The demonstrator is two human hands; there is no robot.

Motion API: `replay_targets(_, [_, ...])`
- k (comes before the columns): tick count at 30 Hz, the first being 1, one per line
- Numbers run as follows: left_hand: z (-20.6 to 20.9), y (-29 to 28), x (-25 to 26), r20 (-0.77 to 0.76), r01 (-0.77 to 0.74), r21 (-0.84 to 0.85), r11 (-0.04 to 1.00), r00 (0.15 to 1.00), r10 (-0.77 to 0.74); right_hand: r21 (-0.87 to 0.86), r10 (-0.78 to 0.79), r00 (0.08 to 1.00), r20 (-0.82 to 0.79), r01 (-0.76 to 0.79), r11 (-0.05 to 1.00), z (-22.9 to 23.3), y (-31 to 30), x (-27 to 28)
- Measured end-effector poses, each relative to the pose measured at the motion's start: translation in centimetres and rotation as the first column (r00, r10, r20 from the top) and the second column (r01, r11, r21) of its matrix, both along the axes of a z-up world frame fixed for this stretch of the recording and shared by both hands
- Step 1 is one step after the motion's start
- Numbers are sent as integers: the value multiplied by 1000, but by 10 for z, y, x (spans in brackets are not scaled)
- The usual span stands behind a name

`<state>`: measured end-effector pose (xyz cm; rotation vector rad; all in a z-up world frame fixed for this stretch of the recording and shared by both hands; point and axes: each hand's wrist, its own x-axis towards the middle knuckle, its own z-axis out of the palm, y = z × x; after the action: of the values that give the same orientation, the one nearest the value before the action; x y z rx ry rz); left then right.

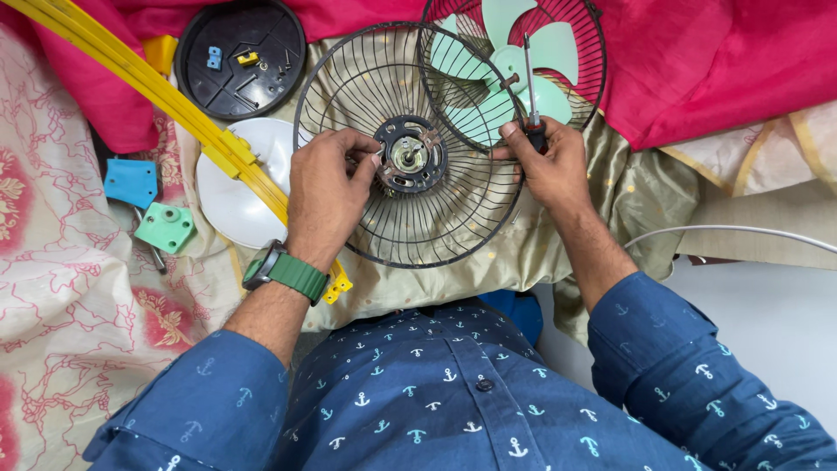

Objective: The person uses a screwdriver to tighten screws on a fan motor and then places the motor into the fan cage. The person continues to secure the motor within the cage using the screwdriver.

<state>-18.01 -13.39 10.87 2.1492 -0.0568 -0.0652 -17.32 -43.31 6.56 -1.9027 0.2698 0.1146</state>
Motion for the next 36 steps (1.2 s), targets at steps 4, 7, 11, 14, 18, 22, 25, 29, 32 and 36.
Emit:
replay_targets(4, [3, -2, -7, -31, -14, -2, 1000, 999, 14, 16, 39, 999, 7, -39, 999, 0, -1, 4])
replay_targets(7, [3, -3, -12, -55, -22, -11, 1000, 998, 22, 36, 56, 998, 10, -57, 998, 0, -2, 7])
replay_targets(11, [2, -4, -16, -40, -28, -22, 999, 999, 27, 13, 39, 999, -13, -39, 999, -2, -3, 10])
replay_targets(14, [5, -5, -16, -44, -30, 6, 1000, 999, 30, -19, 14, 1000, -22, -14, 1000, -1, -2, 11])
replay_targets(18, [6, -5, -16, -51, -39, 35, 999, 998, 40, -2, 5, 999, -37, -5, 1000, 5, 3, 8])
replay_targets(22, [9, -7, -17, -46, -50, 39, 998, 998, 52, 7, -41, 999, -31, 41, 999, 9, 5, 1])
replay_targets(25, [8, -8, -18, -64, -61, 41, 997, 996, 64, 48, -57, 998, -30, 59, 997, 7, 8, -5])
replay_targets(29, [10, -7, -17, -63, -52, 52, 997, 996, 55, 119, -100, 994, -52, 105, 987, 4, 14, -7])
replay_targets(32, [11, -7, -16, -70, -46, 56, 997, 996, 49, 128, -124, 990, -70, 133, 983, 4, 15, -5])
replay_targets(36, [13, -8, -16, -104, -48, 65, 997, 993, 54, 127, -145, 984, -102, 157, 979, 4, 15, -3])
